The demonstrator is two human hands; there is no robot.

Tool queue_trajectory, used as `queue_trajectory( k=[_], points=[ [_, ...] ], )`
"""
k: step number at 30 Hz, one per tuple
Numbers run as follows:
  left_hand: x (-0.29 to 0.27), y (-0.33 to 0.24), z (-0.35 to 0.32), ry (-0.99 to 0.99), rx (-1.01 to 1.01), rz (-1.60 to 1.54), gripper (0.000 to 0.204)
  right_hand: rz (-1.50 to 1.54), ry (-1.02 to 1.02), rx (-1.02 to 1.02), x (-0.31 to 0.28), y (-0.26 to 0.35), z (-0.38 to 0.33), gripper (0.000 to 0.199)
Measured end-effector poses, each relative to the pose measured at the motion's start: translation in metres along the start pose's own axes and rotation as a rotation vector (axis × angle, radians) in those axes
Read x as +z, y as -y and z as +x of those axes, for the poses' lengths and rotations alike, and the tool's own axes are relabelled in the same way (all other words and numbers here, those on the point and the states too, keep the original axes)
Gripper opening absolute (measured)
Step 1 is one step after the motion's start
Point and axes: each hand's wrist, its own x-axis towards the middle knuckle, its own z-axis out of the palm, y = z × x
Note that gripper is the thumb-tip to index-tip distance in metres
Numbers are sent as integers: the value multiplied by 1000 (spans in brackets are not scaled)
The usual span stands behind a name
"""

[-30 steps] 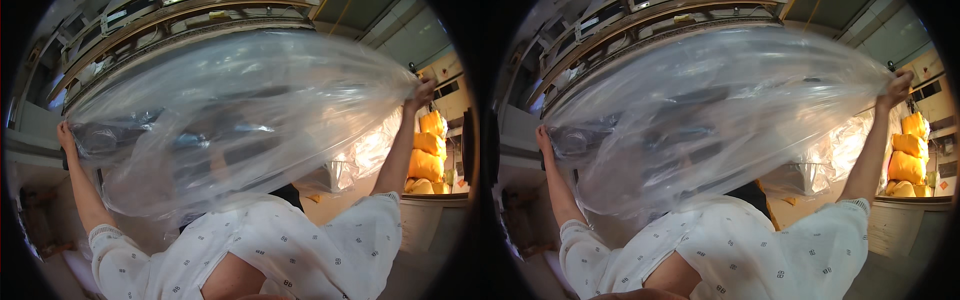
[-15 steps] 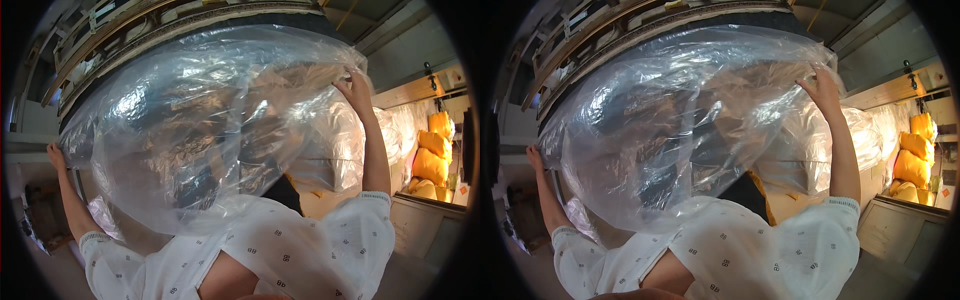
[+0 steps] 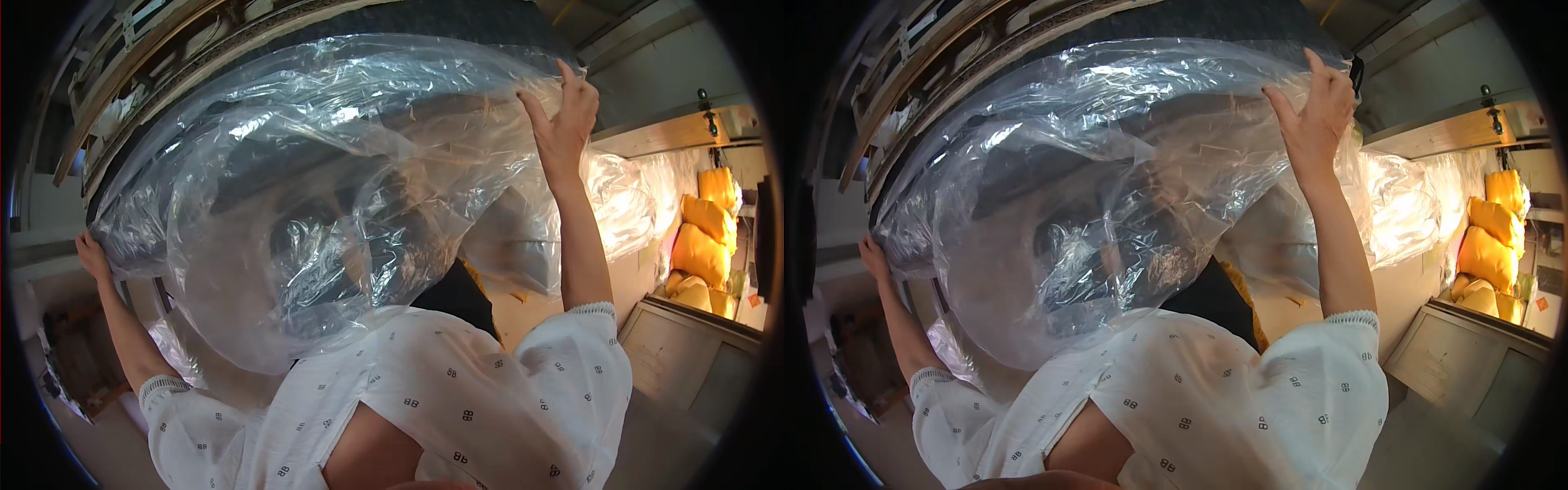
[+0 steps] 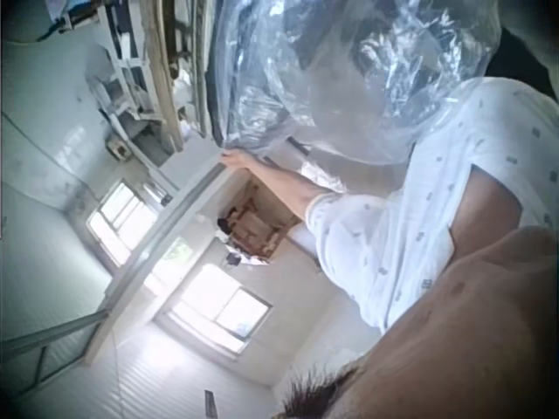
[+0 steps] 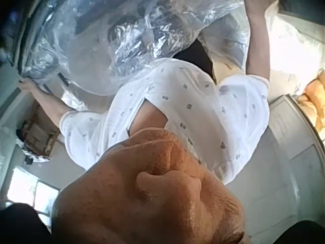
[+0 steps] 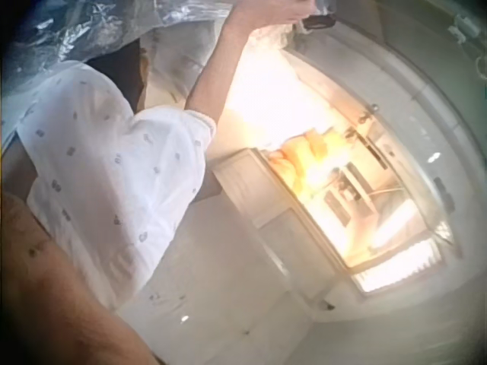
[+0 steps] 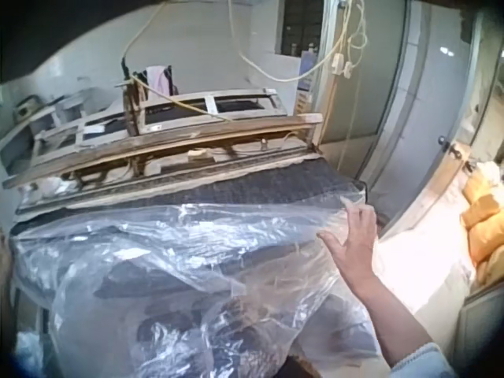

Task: The recorder is wrapping a large, upholstered foam product in a plastic sheet.

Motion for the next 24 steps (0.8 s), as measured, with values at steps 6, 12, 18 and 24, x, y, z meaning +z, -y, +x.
queue_trajectory(
  k=[6,12,18,24],
  points=[
    [7,18,4,-18,-3,-4,33,287,267,-214,11,-21,8,32],
    [10,22,5,-9,-43,-47,34,1108,673,591,-2,-34,10,13],
    [-32,88,14,-199,-221,-98,39,422,385,62,57,-26,38,16],
    [-125,95,-26,-86,-501,-723,37,382,581,159,58,-20,49,21]
  ],
)
